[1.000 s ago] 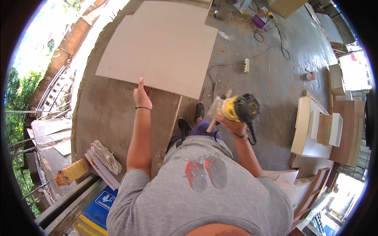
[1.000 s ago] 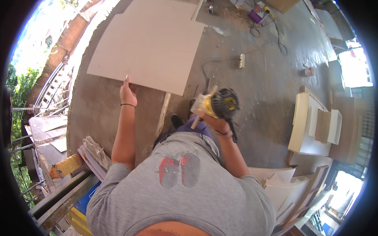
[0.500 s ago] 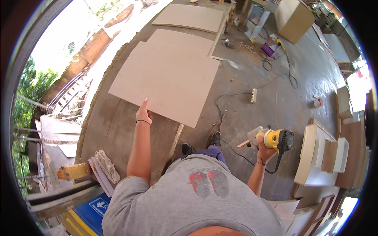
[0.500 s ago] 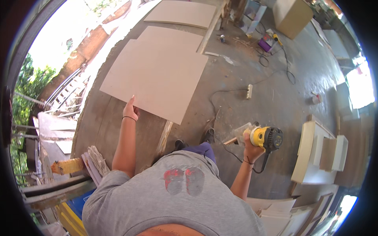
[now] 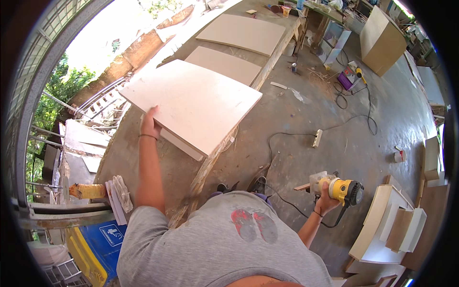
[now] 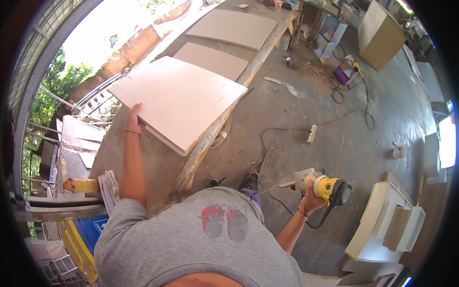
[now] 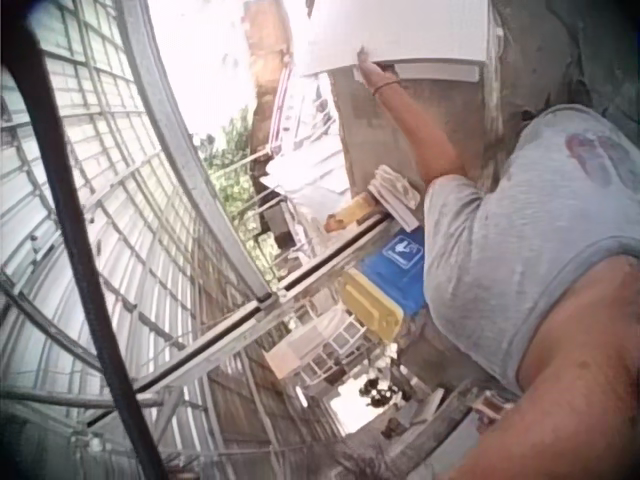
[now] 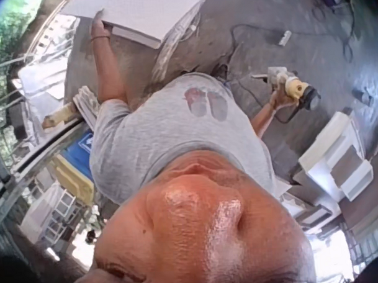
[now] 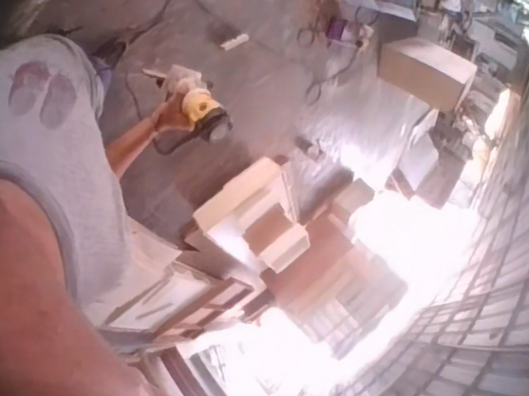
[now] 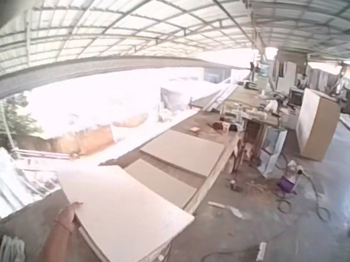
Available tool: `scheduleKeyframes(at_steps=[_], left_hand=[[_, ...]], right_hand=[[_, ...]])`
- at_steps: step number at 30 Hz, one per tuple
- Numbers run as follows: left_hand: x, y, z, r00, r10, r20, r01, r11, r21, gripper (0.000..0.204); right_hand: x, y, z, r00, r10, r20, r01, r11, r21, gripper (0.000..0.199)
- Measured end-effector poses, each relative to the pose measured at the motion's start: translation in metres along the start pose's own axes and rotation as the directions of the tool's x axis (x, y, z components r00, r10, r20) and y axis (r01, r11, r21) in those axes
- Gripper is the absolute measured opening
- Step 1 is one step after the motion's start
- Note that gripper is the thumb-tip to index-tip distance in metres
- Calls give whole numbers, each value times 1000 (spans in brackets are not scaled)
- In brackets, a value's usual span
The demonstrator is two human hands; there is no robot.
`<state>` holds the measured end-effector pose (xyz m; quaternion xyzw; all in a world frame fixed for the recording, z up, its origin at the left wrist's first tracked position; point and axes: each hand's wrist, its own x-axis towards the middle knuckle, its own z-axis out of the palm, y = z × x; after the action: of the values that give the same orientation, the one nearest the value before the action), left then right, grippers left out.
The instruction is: The person uses a hand-held router to trim the edges of several wooden boards on a workbench.
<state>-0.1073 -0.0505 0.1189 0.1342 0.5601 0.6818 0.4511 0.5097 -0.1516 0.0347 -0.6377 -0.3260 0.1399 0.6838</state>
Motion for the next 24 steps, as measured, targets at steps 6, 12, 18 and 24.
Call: scheduleKeyframes(at_steps=[6, 12, 18, 24], left_hand=[[20, 80, 113, 997, 66, -40, -60, 989, 137, 10], [86, 153, 170, 987, 148, -54, -108, 884, 456, 21], [72, 144, 217, 987, 138, -88, -77, 868, 491, 29], [69, 129, 153, 990, -55, 129, 33, 985, 170, 42]], right_hand=[[40, 11, -13, 998, 13, -59, -14, 1000, -7, 68], [59, 33, -44, 995, 98, -26, -97, 995, 28, 73], [68, 37, -58, 971, 137, -194, -147, 988, -38, 76], [65, 50, -68, 962, 149, -229, -166, 984, -59, 72]])
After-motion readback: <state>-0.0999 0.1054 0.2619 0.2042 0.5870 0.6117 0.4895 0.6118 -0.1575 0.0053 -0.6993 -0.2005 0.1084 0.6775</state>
